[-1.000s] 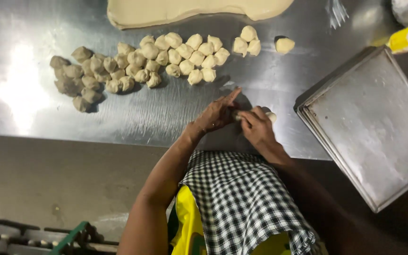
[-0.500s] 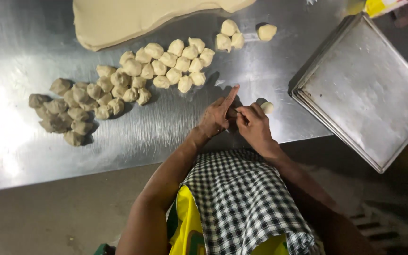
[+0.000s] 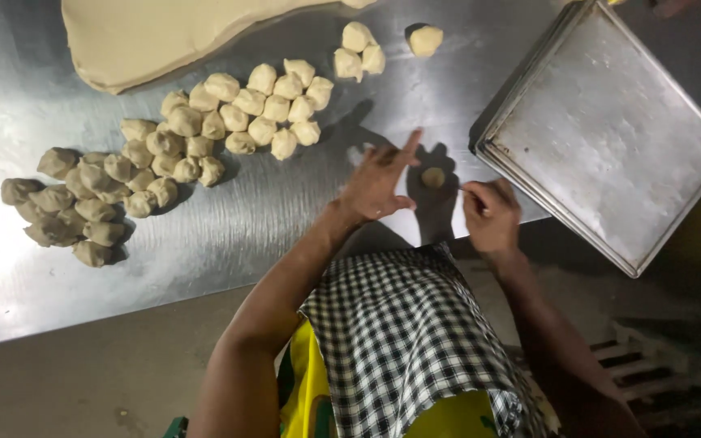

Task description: Rolling and shaping small pieces of dough from a larger strip and placing them on a tray.

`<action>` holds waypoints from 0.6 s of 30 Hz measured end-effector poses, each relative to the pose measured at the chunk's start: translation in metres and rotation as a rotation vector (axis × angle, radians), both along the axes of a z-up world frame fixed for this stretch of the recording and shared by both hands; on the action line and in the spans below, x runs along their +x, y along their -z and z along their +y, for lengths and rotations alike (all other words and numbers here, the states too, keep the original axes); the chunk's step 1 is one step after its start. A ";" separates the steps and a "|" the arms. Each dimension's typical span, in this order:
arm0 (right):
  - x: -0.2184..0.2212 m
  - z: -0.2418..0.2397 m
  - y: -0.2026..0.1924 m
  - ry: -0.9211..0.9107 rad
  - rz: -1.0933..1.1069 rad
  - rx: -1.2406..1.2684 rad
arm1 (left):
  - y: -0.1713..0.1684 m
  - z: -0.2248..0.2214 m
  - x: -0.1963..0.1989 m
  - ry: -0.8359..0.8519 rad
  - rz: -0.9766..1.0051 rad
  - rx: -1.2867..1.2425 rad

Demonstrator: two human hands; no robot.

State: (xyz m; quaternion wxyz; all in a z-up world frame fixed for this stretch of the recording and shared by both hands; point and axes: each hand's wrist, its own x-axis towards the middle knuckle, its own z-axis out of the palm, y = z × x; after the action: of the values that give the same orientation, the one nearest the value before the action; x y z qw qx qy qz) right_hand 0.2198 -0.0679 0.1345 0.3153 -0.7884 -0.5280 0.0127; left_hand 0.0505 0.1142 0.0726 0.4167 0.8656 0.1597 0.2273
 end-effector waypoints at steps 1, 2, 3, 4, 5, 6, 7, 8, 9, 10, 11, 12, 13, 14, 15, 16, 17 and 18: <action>0.000 0.006 0.003 -0.001 0.002 0.007 | -0.003 -0.002 0.010 -0.001 0.002 0.007; -0.001 0.011 0.007 -0.048 0.016 0.003 | -0.005 -0.004 0.020 0.064 0.030 -0.037; -0.001 0.017 0.010 -0.095 0.029 -0.001 | -0.008 -0.006 0.031 0.129 0.059 -0.081; 0.000 0.021 0.013 -0.093 0.031 0.010 | -0.003 -0.006 0.038 0.130 0.062 -0.070; 0.002 0.026 0.017 -0.130 0.081 0.046 | 0.003 -0.006 0.046 0.153 0.058 -0.047; 0.003 0.029 0.021 -0.164 0.132 0.077 | 0.009 -0.008 0.053 0.180 0.055 -0.030; 0.008 0.028 0.023 -0.159 0.136 0.084 | 0.010 -0.007 0.057 0.185 0.060 -0.024; 0.013 0.025 0.025 -0.189 0.100 0.066 | 0.012 -0.008 0.060 0.176 0.058 0.003; 0.017 0.023 0.027 -0.218 0.063 0.048 | 0.014 -0.008 0.062 0.167 0.056 0.029; 0.025 0.013 0.025 -0.214 0.066 0.049 | 0.015 -0.010 0.063 0.171 0.059 0.029; 0.032 0.003 0.024 -0.227 0.009 0.016 | 0.015 -0.011 0.062 0.160 0.051 0.018; 0.040 -0.005 0.022 -0.246 -0.051 -0.015 | 0.016 -0.012 0.062 0.143 0.040 0.008; 0.045 -0.010 0.022 -0.248 -0.051 -0.014 | 0.015 -0.015 0.062 0.141 0.040 0.009; 0.049 -0.015 0.022 -0.202 0.008 -0.037 | 0.015 -0.017 0.060 0.113 0.045 0.018; 0.052 -0.020 0.023 -0.157 0.067 -0.061 | 0.014 -0.020 0.058 0.086 0.050 0.027; 0.047 -0.018 0.020 -0.159 0.075 -0.062 | 0.012 -0.022 0.056 0.085 0.058 0.025; 0.042 -0.015 0.017 -0.151 0.092 -0.025 | 0.010 -0.024 0.054 0.051 0.117 0.080; 0.037 -0.012 0.012 -0.141 0.106 0.015 | 0.007 -0.025 0.054 0.020 0.172 0.140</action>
State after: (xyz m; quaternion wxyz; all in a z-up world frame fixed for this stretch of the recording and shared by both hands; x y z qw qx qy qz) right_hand 0.2573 -0.0796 0.1221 0.3471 -0.7450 -0.5650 0.0727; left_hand 0.1042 0.0896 0.0654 0.3424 0.9104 0.1700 0.1583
